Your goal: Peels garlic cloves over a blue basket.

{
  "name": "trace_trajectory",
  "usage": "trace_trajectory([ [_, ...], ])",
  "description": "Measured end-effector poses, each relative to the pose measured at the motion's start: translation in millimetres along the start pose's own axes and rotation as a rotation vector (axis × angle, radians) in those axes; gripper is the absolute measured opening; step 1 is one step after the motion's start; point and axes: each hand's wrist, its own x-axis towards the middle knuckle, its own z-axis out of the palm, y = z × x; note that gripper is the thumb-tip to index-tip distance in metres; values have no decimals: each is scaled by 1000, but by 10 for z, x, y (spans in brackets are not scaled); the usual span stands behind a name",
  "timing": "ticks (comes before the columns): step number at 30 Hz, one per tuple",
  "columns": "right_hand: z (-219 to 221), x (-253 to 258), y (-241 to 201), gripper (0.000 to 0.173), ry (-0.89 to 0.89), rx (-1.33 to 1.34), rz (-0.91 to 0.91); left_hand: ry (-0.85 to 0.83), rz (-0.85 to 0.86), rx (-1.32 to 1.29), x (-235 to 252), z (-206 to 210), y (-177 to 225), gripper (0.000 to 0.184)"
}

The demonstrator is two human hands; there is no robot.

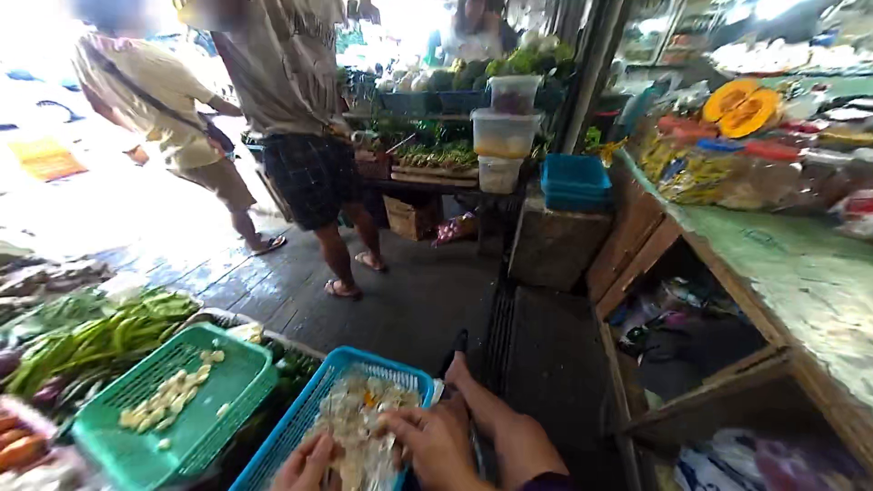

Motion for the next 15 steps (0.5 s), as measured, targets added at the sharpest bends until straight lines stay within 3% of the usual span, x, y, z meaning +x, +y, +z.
trace_trajectory([
  [2, -23, 3, -66, 28, 41, 107, 49, 79, -129, 18, 53, 1, 35, 33],
  [5, -45, 2, -114, 27, 17, 233, 121, 15, -229, 92, -4, -17, 97, 33],
  [10, -18, -9, -40, 20, 5, 375, 179, -57, 1, 132, -81, 39, 157, 18],
  [15, 24, -53, 23, 15, -27, 393, 165, -348, 234, 214, -186, 82, 258, 46],
])
